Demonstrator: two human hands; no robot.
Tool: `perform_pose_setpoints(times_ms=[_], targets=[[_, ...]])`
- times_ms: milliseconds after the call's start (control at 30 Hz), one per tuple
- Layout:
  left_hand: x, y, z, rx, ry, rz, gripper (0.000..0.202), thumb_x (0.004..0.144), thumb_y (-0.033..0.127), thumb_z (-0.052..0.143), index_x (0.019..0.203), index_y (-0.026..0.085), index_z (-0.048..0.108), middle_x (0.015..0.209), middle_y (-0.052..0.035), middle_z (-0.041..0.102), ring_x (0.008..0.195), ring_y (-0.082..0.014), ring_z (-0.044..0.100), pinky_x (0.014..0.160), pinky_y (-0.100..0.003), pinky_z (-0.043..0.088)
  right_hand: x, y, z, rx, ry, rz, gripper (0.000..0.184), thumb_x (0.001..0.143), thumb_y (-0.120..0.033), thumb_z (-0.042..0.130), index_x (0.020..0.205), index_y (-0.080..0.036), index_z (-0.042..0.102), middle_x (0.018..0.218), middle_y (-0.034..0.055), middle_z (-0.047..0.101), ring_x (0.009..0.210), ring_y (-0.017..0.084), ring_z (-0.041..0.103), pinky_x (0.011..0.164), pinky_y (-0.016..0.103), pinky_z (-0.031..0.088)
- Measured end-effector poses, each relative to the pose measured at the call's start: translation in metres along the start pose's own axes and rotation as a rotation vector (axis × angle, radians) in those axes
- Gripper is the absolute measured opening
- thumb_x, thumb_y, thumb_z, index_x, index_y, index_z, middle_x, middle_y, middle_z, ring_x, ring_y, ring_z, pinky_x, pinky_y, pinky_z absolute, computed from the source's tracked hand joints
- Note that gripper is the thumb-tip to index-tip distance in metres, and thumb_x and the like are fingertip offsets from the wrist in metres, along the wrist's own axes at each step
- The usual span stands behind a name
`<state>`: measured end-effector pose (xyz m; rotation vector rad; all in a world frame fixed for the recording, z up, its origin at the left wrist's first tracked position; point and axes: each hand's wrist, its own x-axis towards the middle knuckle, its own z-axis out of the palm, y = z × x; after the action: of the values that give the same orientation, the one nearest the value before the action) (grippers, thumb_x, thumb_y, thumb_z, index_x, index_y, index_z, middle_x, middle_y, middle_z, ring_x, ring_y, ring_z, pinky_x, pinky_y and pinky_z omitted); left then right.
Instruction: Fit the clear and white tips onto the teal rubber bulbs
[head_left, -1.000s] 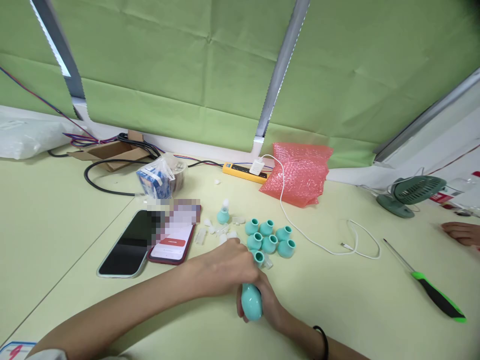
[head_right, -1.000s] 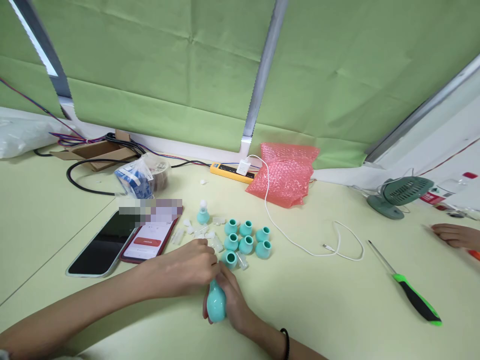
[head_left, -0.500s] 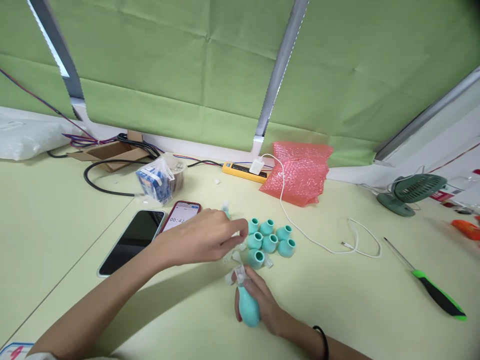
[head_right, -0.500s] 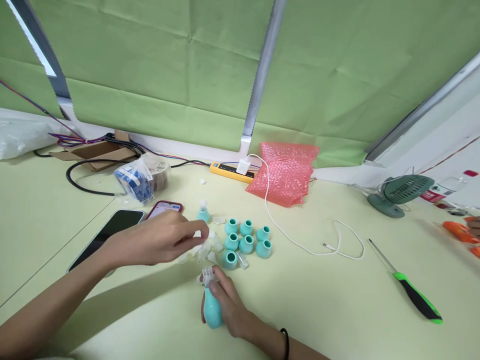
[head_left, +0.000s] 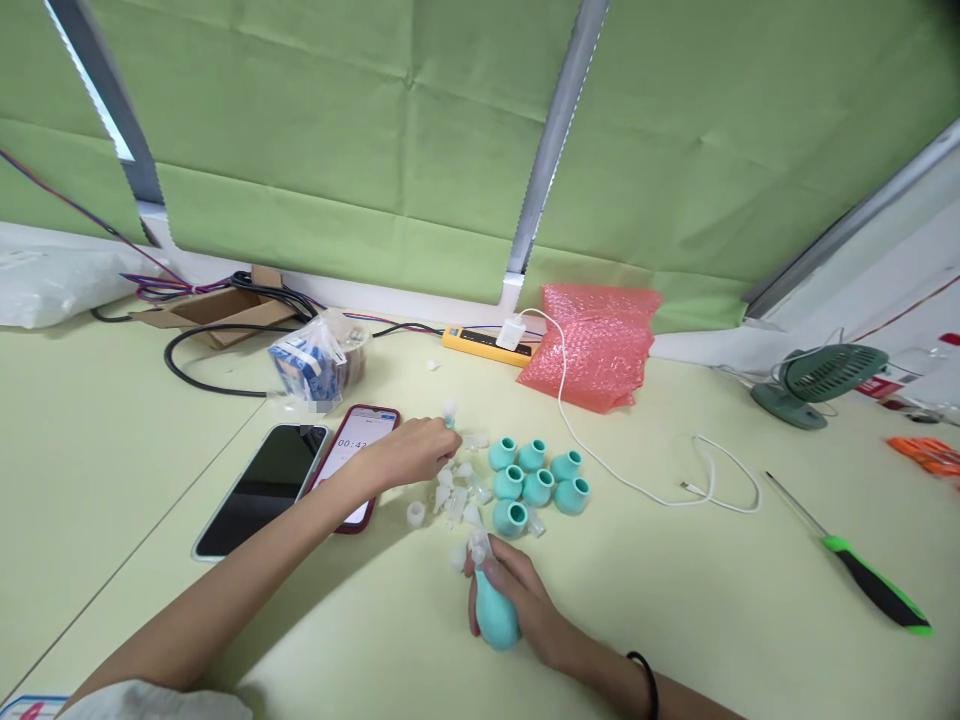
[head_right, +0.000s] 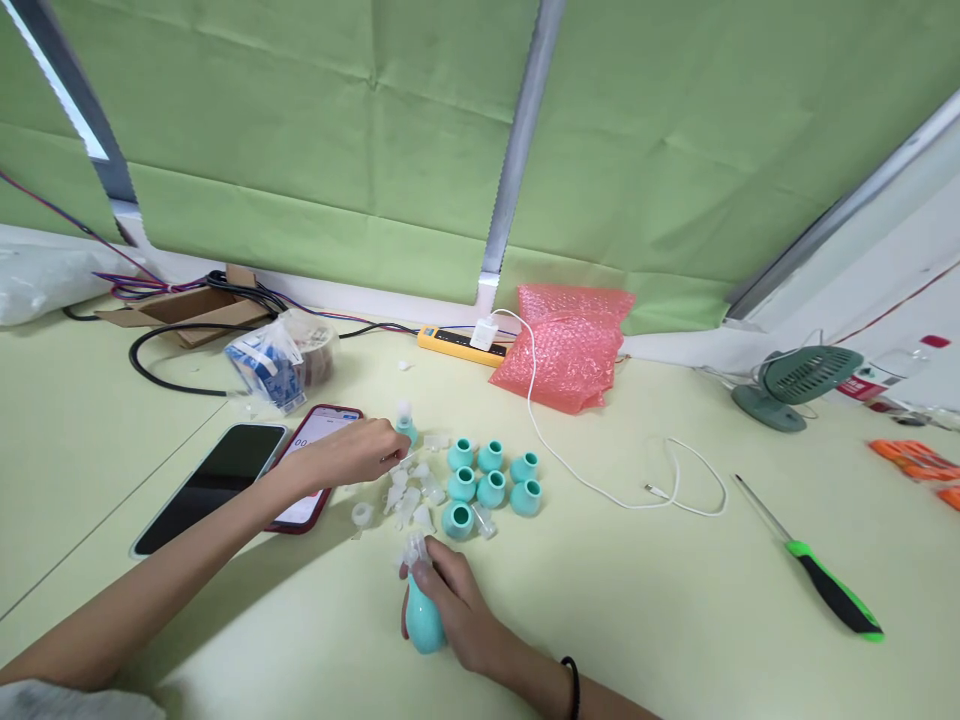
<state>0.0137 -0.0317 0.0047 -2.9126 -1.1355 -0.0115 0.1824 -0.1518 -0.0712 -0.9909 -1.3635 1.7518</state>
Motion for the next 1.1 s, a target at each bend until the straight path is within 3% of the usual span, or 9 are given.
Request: perform_pose_setpoints(times_ms=[167,333,433,533,667,800,933,1100], targets=[[-0.007,0.017,-0.016,-0.060,0.004,0.047,0.021,0.080,0.020,0.039,0.074,0.016,0.059,0.059,-0.0031,0.056,0.055,-0.0156,0.054,0.046,-0.022,0.028,0.000,0.000,-0.003,-0.113,0.031,-0.035,0.034,0.072,-0.047,0.052,0.067,-0.014,0.048,0.058,-0.0019,0.045,0.052,0.009,0.042,0.047,0.021,0.032],[-0.014,0.049,-0.026,-0.230,-0.022,0.200,0.040,0.083,0.045,0.034,0.072,0.016,0.059,0.056,-0.0031,0.058,0.050,-0.0156,0.054,0.044,-0.022,0.029,0.000,0.003,-0.004,-0.109,0.098,0.005,0.036,0.067,-0.050,0.056,0.069,-0.015,0.052,0.058,-0.0016,0.046,0.055,0.011,0.043,0.052,0.024,0.036],[-0.014,0.065,-0.019,-0.205,-0.041,0.284,0.037,0.083,0.041,0.037,0.066,0.015,0.059,0.053,-0.0028,0.058,0.046,-0.0147,0.053,0.040,-0.022,0.025,-0.002,0.005,-0.004,-0.095,0.164,0.016,0.038,0.066,-0.053,0.055,0.067,-0.015,0.055,0.058,0.0000,0.050,0.058,0.014,0.046,0.055,0.027,0.039],[-0.013,0.076,-0.011,-0.127,0.004,0.331,0.035,0.084,0.034,0.037,0.061,0.014,0.056,0.051,-0.0026,0.058,0.042,-0.0141,0.052,0.037,-0.024,0.022,-0.004,0.001,-0.003,-0.131,0.132,0.051,0.040,0.070,-0.054,0.049,0.060,-0.015,0.055,0.059,0.0014,0.051,0.061,0.015,0.046,0.059,0.029,0.039],[-0.011,0.082,-0.007,-0.047,0.062,0.317,0.037,0.084,0.032,0.036,0.059,0.013,0.055,0.048,-0.0031,0.057,0.041,-0.0151,0.052,0.036,-0.024,0.020,-0.006,-0.005,0.000,-0.187,0.079,0.062,0.044,0.077,-0.053,0.040,0.061,-0.015,0.054,0.063,0.0025,0.051,0.064,0.015,0.046,0.064,0.028,0.038],[-0.008,0.082,-0.006,-0.003,0.092,0.278,0.044,0.085,0.029,0.034,0.051,0.013,0.056,0.045,-0.0053,0.056,0.041,-0.0170,0.054,0.037,-0.023,0.024,-0.005,0.001,-0.001,-0.222,0.139,0.017,0.045,0.076,-0.059,0.037,0.067,-0.016,0.047,0.061,0.0010,0.048,0.057,0.013,0.043,0.059,0.028,0.038],[-0.007,0.079,-0.003,0.000,0.105,0.261,0.044,0.084,0.023,0.035,0.047,0.013,0.056,0.042,-0.0062,0.054,0.039,-0.0165,0.052,0.038,-0.024,0.026,-0.007,0.008,-0.003,-0.408,0.235,-0.040,0.044,0.075,-0.059,0.037,0.069,-0.016,0.046,0.064,0.0021,0.046,0.061,0.015,0.043,0.060,0.029,0.038],[-0.008,0.076,-0.002,-0.070,0.048,0.276,0.039,0.079,0.022,0.040,0.044,0.013,0.056,0.039,-0.0054,0.052,0.035,-0.0150,0.048,0.036,-0.024,0.023,-0.010,0.009,-0.006,-0.697,0.243,-0.187,0.038,0.081,-0.049,0.033,0.070,-0.016,0.049,0.065,0.0037,0.047,0.062,0.017,0.044,0.060,0.031,0.040]])
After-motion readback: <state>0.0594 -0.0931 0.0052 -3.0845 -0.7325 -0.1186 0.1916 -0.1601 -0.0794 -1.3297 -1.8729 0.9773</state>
